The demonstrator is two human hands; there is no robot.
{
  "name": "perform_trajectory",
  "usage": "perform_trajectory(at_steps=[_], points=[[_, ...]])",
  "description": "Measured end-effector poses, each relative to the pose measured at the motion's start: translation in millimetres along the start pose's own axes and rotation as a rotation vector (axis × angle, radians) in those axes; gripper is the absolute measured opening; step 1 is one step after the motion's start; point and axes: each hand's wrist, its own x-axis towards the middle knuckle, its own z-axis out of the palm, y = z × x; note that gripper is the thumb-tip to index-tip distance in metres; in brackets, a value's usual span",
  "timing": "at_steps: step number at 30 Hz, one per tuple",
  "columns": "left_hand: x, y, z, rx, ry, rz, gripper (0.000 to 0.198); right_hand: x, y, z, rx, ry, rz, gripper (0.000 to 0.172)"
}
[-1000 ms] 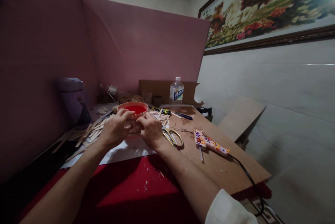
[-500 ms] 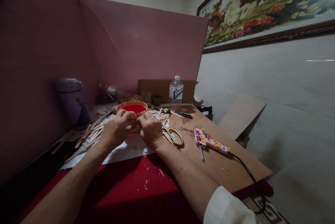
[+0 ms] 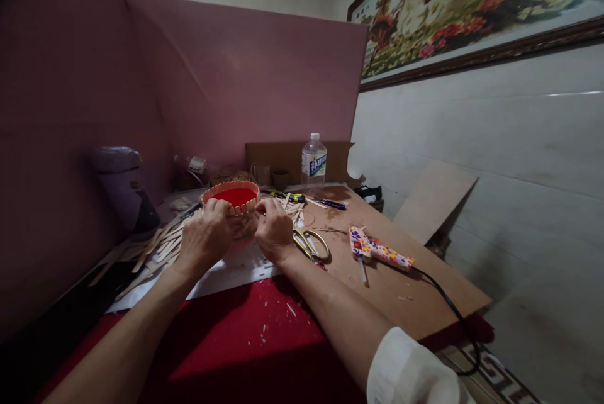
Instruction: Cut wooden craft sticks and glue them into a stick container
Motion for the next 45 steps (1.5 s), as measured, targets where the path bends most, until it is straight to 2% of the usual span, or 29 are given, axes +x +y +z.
perform_trajectory(at_steps=[3,7,10,16,22,26,30,34,38,41,45], points=[[5,-9,0.6,-0.111,0.012,-0.044,0.018,1,5,3,0.069,0.023,0.095,0.017],[12,-22,-3.7,-0.449,-0.001,-0.158,0.028,2,5,1,0.131,0.013,0.128,0.029],[13,-25,-6.9,-0.644,-0.043,-0.173,0.034,0,1,-5,0.233,-0.006,0.129,0.036],[17,-23,-10.1,-0.606,-0.029,-0.110,0.032,-4,-8,-12,0.434,-0.069,0.162,0.039],[32,-19,-26.3,-0.467,-0.109,-0.121,0.032,-2,-9,-8,0.348,-0.019,0.063,0.029],[39,-14,-28.6,-0.505,-0.107,-0.076,0.032,-2,-9,-13,0.226,0.045,0.006,0.030],[49,-11,-25.4,-0.651,-0.134,-0.060,0.037,0,-12,-24,0.135,0.208,-0.098,0.022],[63,-7,-26.0,-0.980,-0.241,-0.143,0.044,4,-11,-30,0.138,0.302,-0.105,0.025],[67,-4,-28.7,-1.146,-0.397,-0.300,0.051,5,-9,-29,0.087,0.257,-0.115,0.031],[65,-4,-28.6,-1.189,-0.399,-0.352,0.052,3,-7,-25,0.061,0.203,-0.126,0.034],[61,-7,-24.0,-1.224,-0.346,-0.351,0.049,0,-7,-22,0.075,0.160,-0.141,0.031]])
